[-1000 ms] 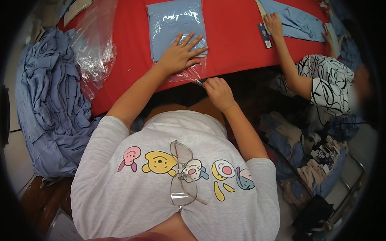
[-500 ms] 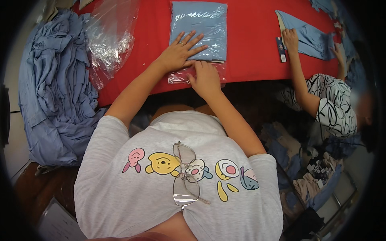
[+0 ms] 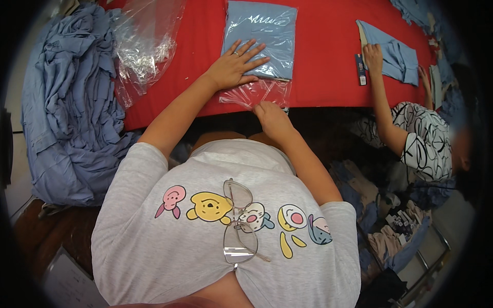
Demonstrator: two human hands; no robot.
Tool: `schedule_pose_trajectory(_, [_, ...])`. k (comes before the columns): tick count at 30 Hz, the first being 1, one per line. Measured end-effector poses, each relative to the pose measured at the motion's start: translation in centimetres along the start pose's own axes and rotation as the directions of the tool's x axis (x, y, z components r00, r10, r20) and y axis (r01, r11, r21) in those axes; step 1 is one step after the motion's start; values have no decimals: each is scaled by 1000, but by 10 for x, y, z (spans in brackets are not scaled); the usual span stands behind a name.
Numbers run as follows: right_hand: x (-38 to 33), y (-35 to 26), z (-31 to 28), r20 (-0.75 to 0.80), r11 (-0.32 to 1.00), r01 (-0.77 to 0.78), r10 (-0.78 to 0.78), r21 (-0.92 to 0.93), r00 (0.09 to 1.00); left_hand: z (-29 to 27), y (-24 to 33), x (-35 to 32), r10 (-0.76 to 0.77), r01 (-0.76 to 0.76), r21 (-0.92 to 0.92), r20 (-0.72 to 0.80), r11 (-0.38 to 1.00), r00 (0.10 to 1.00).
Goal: The person places folded blue shirts into clear plastic bags, smooths the bags, and places the packed shirts onto a stack.
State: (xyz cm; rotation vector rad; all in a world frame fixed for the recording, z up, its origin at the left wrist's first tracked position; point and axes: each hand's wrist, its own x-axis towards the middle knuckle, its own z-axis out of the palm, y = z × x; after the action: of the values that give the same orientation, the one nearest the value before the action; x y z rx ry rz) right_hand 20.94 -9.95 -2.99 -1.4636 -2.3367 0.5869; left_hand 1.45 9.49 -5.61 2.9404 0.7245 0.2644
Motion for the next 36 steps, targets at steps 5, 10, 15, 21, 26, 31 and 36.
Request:
schedule_pose_trajectory(5, [-13,-9,-1,-55,999,34,-36,-30,998,-1,1,1,-6,6,3,9,1000,1000])
schedule_pose_trajectory(10, [28,-40,-12,-201,979,-102,137,176,970,4,2,-1,-13,13,1,-1,1000,1000])
schedule_pose_trajectory(15, [66,-29,31,-193,996,45,-29,78,981,3,3,-2,0,0,-4,-18,1000,1000])
schedule_pose_trajectory(21, [43,-37,33,-85,922,368,-378,-119,922,1,7,-2,6,-6,3,-19,1000,1000])
schedule_pose_trajectory(26, [14,-39,18,67,883,468,-466,-23,882,-7,6,-8,28,-30,-80,-36,996,999])
schedule_pose_trajectory(31, [30,-17,-55,-455,988,75,-7,133,890,-59,-8,18,-128,186,-170,304,968,944])
schedule_pose_trajectory(36, [146,63,-88,-628,976,-169,220,141,747,-39,-23,71,-362,294,-268,-260,918,895])
